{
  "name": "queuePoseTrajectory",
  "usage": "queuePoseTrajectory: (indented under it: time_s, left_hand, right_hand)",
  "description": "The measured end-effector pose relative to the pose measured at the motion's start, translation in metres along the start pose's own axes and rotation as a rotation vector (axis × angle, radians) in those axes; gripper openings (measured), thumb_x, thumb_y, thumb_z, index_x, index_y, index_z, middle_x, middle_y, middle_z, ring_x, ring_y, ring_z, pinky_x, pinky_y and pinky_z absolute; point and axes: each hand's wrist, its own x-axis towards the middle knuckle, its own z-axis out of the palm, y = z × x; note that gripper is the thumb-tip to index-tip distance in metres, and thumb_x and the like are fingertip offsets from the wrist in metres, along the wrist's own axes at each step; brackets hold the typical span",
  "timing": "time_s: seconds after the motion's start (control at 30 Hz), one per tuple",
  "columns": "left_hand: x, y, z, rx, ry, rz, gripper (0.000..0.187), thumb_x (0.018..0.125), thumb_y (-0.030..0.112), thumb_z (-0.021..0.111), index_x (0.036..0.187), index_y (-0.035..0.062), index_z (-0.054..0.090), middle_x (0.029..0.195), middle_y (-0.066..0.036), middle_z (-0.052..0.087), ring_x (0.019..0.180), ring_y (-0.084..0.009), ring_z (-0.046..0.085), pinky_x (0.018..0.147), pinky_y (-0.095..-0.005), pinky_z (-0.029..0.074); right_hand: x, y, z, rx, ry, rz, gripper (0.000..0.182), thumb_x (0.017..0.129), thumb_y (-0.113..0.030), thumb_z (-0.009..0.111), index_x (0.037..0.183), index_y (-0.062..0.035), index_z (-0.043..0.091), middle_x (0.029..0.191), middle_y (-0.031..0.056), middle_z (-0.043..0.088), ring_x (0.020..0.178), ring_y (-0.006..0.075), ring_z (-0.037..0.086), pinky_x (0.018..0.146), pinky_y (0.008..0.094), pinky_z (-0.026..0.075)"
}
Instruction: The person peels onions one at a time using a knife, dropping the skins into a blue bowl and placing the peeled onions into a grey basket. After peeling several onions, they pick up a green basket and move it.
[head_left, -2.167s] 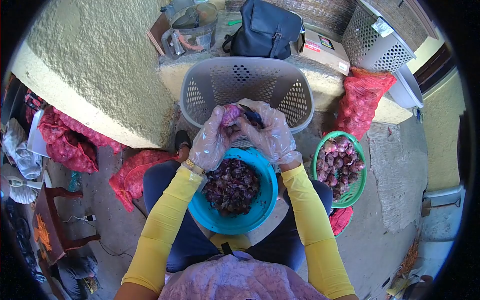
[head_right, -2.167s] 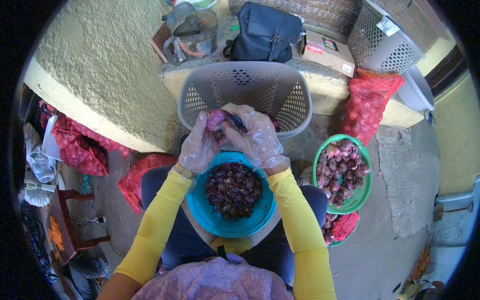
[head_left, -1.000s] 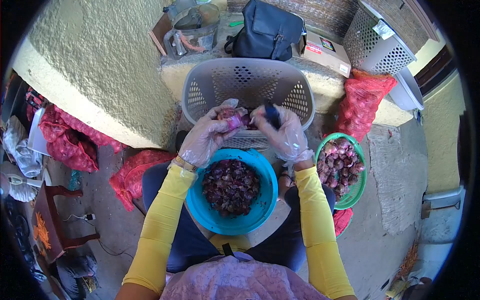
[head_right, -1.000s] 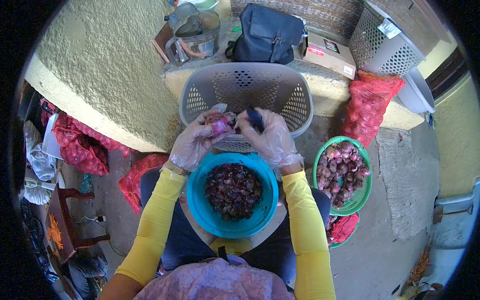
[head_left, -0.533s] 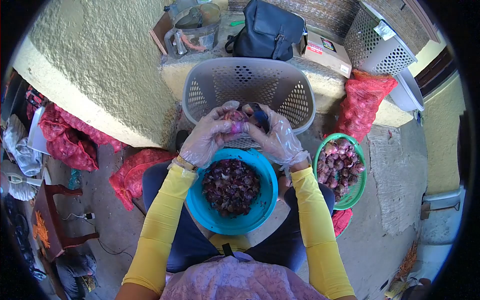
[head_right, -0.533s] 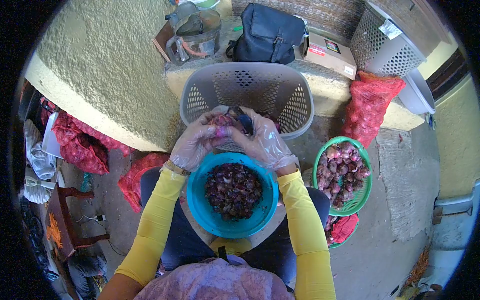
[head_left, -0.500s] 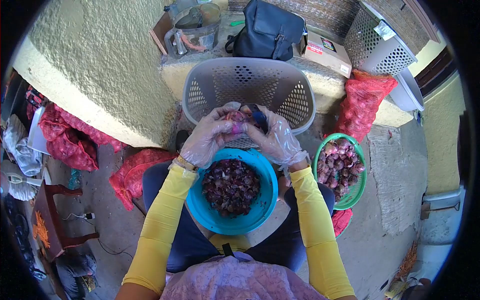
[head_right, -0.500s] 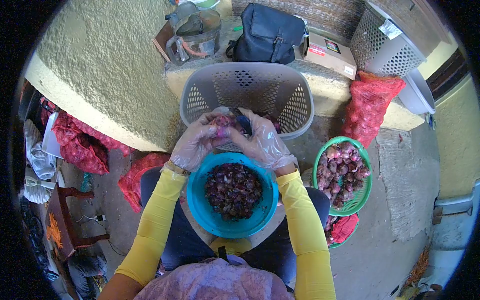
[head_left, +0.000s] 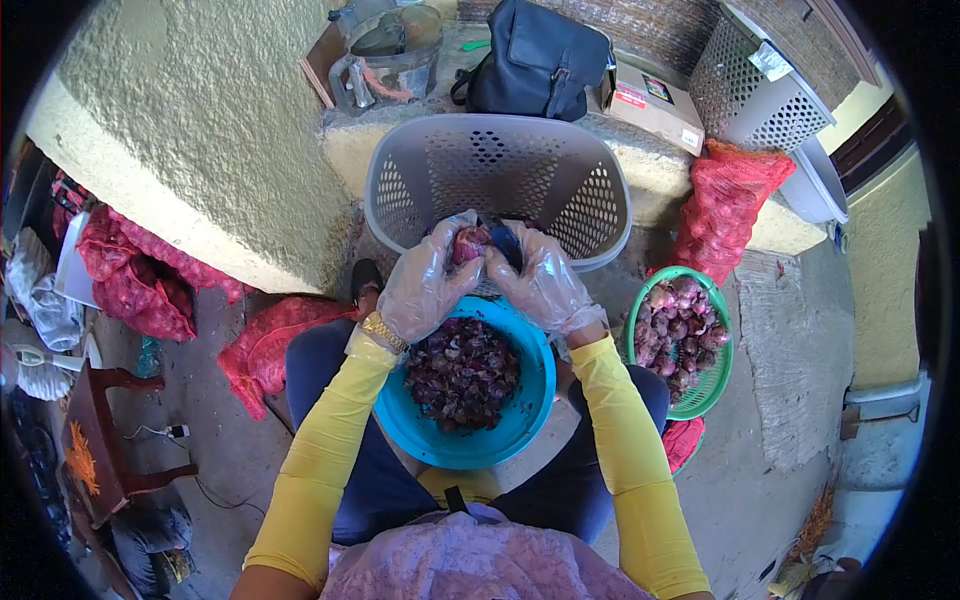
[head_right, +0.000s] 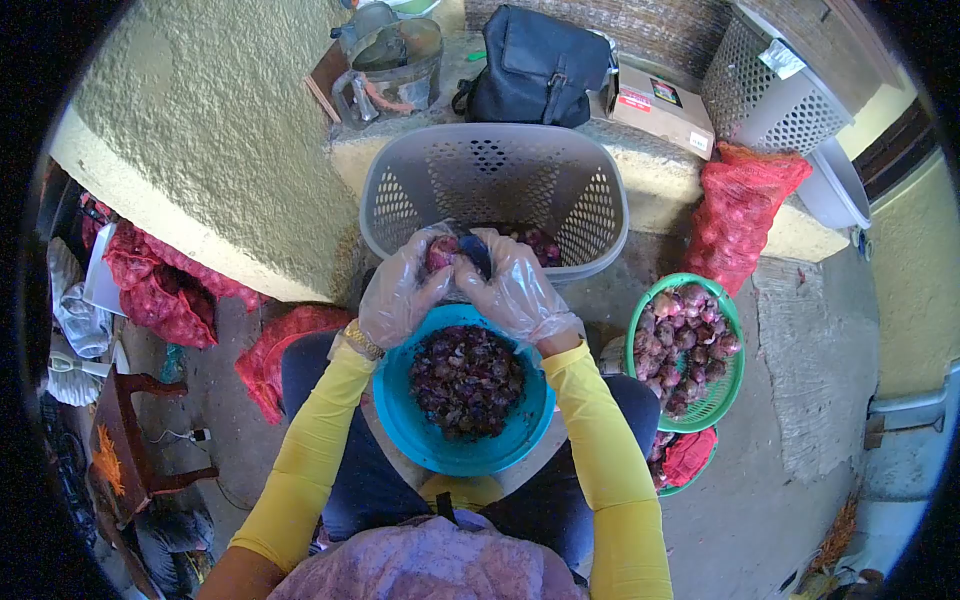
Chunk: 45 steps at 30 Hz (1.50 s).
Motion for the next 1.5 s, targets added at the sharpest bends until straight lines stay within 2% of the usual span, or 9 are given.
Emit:
queuePoseTrajectory:
  time_s: [0.17,0.23,0.37,0.47,0.53,0.63,0.93,1.23,1.5]
  left_hand:
    - [-0.002,-0.002,0.003,0.157,0.012,-0.005,0.051,0.099,0.029,0.067,0.140,0.0032,0.051,0.100,-0.029,0.071,0.094,-0.0490,0.070,0.080,-0.0516,0.057]
    - [-0.001,-0.004,0.005,0.161,0.005,0.000,0.050,0.100,0.030,0.066,0.140,0.0033,0.051,0.099,-0.029,0.071,0.093,-0.0494,0.070,0.078,-0.0524,0.056]
    - [0.000,-0.008,0.007,0.125,0.044,0.050,0.049,0.101,0.030,0.066,0.139,0.0036,0.050,0.099,-0.029,0.071,0.092,-0.0494,0.070,0.077,-0.0526,0.056]
    - [0.000,-0.014,0.007,0.100,0.058,0.091,0.048,0.102,0.029,0.066,0.139,0.0035,0.051,0.100,-0.028,0.070,0.091,-0.0491,0.070,0.077,-0.0521,0.056]
    - [-0.001,-0.011,0.006,0.094,0.065,0.112,0.047,0.102,0.028,0.066,0.139,0.0034,0.051,0.100,-0.028,0.070,0.091,-0.0489,0.070,0.077,-0.0516,0.056]
    - [0.000,-0.010,0.000,0.036,-0.042,0.032,0.044,0.106,0.026,0.060,0.144,0.0049,0.051,0.124,-0.024,0.068,0.110,-0.0393,0.070,0.093,-0.0437,0.056]
    - [0.001,-0.002,-0.003,-0.360,-0.153,-0.043,0.046,0.108,0.027,0.056,0.146,0.0023,0.052,0.137,-0.017,0.063,0.124,-0.0258,0.063,0.107,-0.0384,0.049]
    - [0.000,-0.009,-0.003,-0.171,-0.010,0.125,0.053,0.107,0.033,0.054,0.149,0.0023,0.047,0.141,-0.021,0.061,0.129,-0.0331,0.062,0.110,-0.0430,0.047]
    - [-0.002,-0.005,-0.004,-0.053,-0.074,0.037,0.043,0.108,0.027,0.050,0.144,0.0035,0.047,0.140,-0.024,0.061,0.127,-0.0401,0.063,0.107,-0.0459,0.049]
  right_hand:
    - [0.001,0.025,0.011,-0.005,-0.049,0.015,0.033,0.098,-0.010,0.063,0.127,0.0050,0.065,0.106,0.0157,0.075,0.096,0.0176,0.068,0.091,0.0362,0.054]
    - [0.002,0.031,0.016,-0.073,0.061,-0.129,0.035,0.092,-0.010,0.065,0.121,0.0097,0.065,0.095,0.0265,0.074,0.089,0.0343,0.075,0.084,0.0424,0.057]
    - [0.003,0.032,0.013,-0.113,0.054,-0.129,0.033,0.092,-0.009,0.064,0.119,0.0094,0.065,0.094,0.0281,0.073,0.087,0.0382,0.074,0.081,0.0424,0.057]
    - [0.005,0.027,0.006,-0.002,-0.016,-0.078,0.031,0.092,-0.008,0.064,0.118,0.0090,0.066,0.094,0.0276,0.073,0.084,0.0367,0.073,0.080,0.0420,0.056]
    - [0.005,0.029,0.004,-0.092,-0.038,-0.021,0.028,0.097,-0.007,0.059,0.122,0.0038,0.067,0.096,0.0113,0.073,0.087,0.0162,0.065,0.083,0.0354,0.054]
    - [0.005,0.018,0.000,-0.052,0.005,-0.034,0.027,0.098,-0.008,0.058,0.121,0.0029,0.068,0.094,0.0090,0.072,0.084,0.0131,0.064,0.080,0.0327,0.054]
    - [0.007,0.013,-0.014,-0.034,0.057,0.107,0.021,0.100,-0.014,0.063,0.110,0.0020,0.072,0.091,0.0145,0.075,0.083,0.0188,0.068,0.080,0.0355,0.055]
    - [0.006,0.010,-0.004,0.240,-0.021,0.065,0.022,0.105,-0.015,0.064,0.119,0.0005,0.069,0.099,0.0068,0.072,0.087,0.0123,0.062,0.082,0.0336,0.054]
    - [0.006,0.022,0.003,0.031,-0.010,-0.035,0.021,0.103,-0.008,0.057,0.119,0.0008,0.067,0.097,0.0073,0.071,0.089,0.0125,0.063,0.085,0.0323,0.054]
